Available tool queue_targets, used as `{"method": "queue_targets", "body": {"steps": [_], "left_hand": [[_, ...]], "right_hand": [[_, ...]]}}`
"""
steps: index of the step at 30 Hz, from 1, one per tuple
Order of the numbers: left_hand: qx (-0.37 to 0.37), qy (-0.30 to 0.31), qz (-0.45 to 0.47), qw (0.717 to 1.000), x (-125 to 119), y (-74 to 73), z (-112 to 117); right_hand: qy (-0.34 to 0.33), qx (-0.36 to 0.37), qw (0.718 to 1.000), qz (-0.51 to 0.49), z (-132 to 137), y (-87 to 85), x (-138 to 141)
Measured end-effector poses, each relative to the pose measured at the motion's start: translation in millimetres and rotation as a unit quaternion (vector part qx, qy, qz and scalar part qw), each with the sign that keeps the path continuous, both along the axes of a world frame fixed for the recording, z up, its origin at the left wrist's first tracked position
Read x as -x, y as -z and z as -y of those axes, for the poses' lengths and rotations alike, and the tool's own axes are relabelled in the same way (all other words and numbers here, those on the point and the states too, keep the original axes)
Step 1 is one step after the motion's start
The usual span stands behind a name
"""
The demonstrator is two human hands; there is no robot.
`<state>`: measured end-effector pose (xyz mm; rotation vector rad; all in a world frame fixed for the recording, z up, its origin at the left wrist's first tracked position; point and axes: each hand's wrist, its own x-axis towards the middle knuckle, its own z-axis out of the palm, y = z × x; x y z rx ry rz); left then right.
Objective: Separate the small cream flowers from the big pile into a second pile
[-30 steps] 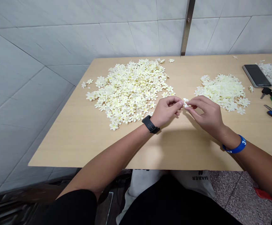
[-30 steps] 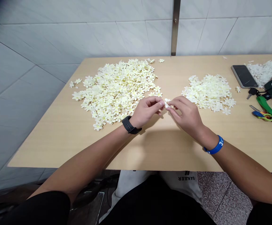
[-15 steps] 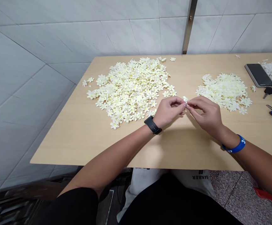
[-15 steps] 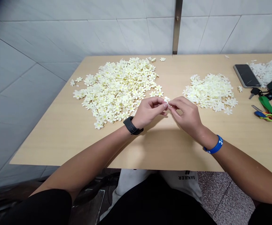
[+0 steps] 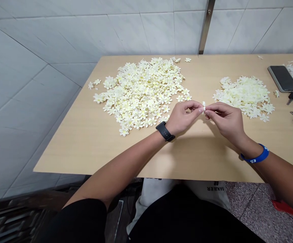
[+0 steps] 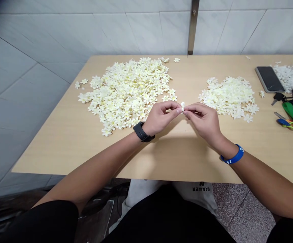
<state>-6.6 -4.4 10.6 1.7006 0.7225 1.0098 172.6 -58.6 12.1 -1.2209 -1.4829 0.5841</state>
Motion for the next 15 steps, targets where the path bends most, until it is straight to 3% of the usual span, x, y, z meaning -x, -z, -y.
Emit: {"method": "queue_targets", "body": {"steps": [15], "left_hand": [[-0.014,0.027,0.005,1.000,-0.4,4.1,-1.3]], "right_hand": [[0.009,-0.048,0.997,0.055,1.4,1.8,-6.2]]}}
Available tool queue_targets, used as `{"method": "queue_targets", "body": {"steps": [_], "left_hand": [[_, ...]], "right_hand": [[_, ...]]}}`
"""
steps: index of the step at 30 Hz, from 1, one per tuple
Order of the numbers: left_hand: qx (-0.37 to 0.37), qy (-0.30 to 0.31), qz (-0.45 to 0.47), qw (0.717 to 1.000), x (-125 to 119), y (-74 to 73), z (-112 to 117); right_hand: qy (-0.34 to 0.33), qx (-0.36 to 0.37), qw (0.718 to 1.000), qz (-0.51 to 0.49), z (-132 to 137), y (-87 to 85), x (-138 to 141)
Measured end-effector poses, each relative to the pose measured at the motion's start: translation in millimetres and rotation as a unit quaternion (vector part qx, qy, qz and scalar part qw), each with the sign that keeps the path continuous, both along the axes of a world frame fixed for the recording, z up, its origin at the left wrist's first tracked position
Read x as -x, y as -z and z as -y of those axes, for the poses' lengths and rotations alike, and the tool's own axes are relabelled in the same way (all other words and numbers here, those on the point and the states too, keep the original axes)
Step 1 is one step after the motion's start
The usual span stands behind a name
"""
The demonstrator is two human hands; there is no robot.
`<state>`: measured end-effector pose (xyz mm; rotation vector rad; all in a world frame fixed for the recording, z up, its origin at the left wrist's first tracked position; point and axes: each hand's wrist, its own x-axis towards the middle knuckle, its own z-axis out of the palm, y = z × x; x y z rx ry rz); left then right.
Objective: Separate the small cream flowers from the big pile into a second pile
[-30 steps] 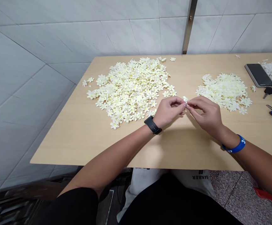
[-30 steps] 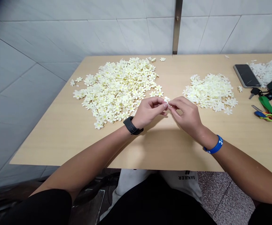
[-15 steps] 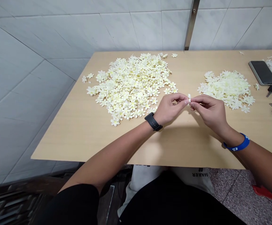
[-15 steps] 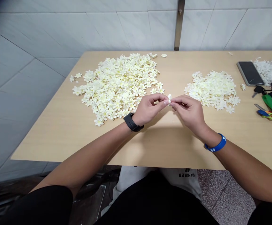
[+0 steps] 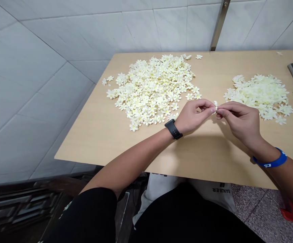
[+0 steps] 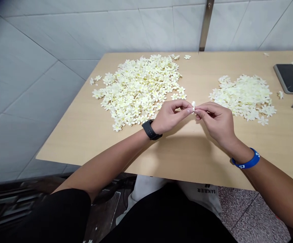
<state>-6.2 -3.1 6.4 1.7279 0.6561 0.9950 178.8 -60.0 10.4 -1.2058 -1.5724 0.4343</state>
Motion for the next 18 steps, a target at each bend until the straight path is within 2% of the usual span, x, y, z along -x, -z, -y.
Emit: {"method": "queue_targets", "body": {"steps": [11,18], "left_hand": [[0.007,0.006,-0.006,1.000,1.9,-4.3,1.8],[0.013,-0.002,-0.013,1.000,1.9,-3.9,1.7]], "right_hand": [[0.005,-0.032,0.999,0.034,0.8,-2.2,1.3],[0.004,-0.120,0.986,0.115,0.1,-2.7,0.0]]}}
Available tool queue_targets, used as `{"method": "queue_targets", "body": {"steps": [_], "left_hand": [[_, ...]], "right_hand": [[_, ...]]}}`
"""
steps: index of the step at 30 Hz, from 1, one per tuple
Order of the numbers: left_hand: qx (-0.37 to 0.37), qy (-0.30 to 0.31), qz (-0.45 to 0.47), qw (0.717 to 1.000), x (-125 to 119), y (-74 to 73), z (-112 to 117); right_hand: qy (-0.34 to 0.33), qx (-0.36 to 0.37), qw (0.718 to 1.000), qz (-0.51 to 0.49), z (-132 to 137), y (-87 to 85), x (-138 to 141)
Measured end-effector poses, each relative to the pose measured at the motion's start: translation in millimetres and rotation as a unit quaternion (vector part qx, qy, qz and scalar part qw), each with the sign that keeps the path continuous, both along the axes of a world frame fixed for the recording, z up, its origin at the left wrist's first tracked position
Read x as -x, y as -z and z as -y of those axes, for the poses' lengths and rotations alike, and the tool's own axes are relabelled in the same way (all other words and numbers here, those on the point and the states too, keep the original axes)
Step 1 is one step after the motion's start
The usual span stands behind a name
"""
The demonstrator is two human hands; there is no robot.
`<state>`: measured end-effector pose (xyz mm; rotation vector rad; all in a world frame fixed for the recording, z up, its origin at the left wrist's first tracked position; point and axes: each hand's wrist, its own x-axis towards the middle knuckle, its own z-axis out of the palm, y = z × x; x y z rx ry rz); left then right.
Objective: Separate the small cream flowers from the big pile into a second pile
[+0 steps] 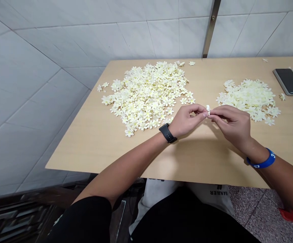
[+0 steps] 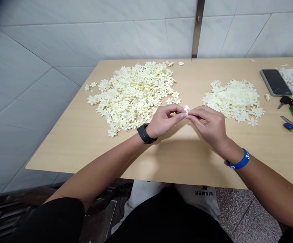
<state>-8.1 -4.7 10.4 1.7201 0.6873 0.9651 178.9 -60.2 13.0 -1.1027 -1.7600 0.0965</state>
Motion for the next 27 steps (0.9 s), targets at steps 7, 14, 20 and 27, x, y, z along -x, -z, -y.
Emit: {"method": "queue_targets", "body": {"steps": [7,14,20,27], "left_hand": [[-0.007,0.013,-0.003,1.000,1.1,1.8,-1.8],[-0.019,0.027,-0.004,0.999,2.1,0.9,-2.7],[-0.015,0.025,-0.004,1.000,2.4,0.9,-1.9],[-0.020,0.034,0.005,0.999,2.4,1.8,-3.5]], "right_hand": [[-0.017,-0.011,1.000,0.016,-1.1,0.5,-3.9],[-0.008,0.024,1.000,0.008,-0.4,-1.1,-4.3],[-0.011,0.024,1.000,0.000,0.2,-1.8,-4.6],[-0.027,-0.010,1.000,0.010,-0.6,-1.4,-6.0]]}}
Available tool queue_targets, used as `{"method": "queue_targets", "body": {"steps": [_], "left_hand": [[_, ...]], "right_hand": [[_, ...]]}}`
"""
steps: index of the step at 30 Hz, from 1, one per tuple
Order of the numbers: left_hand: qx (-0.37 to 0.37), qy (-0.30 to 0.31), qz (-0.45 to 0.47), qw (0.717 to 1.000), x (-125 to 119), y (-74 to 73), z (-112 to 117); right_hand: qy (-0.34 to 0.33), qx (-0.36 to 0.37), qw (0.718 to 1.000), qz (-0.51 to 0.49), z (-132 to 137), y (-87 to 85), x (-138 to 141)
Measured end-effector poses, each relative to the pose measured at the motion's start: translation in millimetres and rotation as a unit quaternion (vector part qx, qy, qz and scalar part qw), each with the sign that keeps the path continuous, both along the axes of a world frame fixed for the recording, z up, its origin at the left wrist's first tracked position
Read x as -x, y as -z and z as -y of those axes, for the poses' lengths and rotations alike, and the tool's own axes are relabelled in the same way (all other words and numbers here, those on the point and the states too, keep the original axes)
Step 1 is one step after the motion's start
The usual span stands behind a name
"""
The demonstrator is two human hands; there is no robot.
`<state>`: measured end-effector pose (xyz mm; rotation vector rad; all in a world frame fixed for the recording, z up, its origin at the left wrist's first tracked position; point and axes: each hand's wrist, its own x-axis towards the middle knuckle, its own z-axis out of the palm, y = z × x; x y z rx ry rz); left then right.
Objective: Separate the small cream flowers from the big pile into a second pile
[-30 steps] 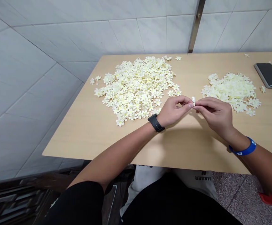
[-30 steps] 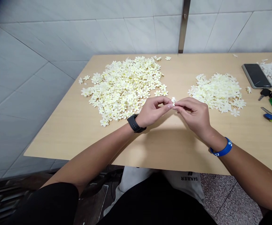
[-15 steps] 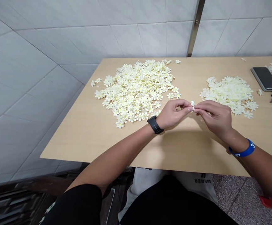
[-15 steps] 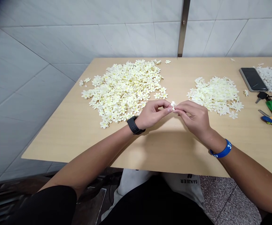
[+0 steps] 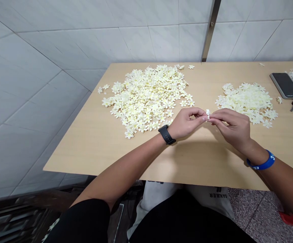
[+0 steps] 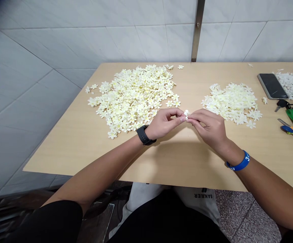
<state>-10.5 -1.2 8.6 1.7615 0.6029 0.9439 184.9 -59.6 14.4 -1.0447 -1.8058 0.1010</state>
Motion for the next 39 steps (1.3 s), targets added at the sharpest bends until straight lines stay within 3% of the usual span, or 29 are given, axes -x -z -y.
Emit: {"method": "queue_targets", "body": {"steps": [39], "left_hand": [[0.119,0.090,0.005,0.989,6.2,-7.9,0.0]], "right_hand": [[-0.032,0.030,0.998,-0.042,4.7,-4.1,-1.4]]}}
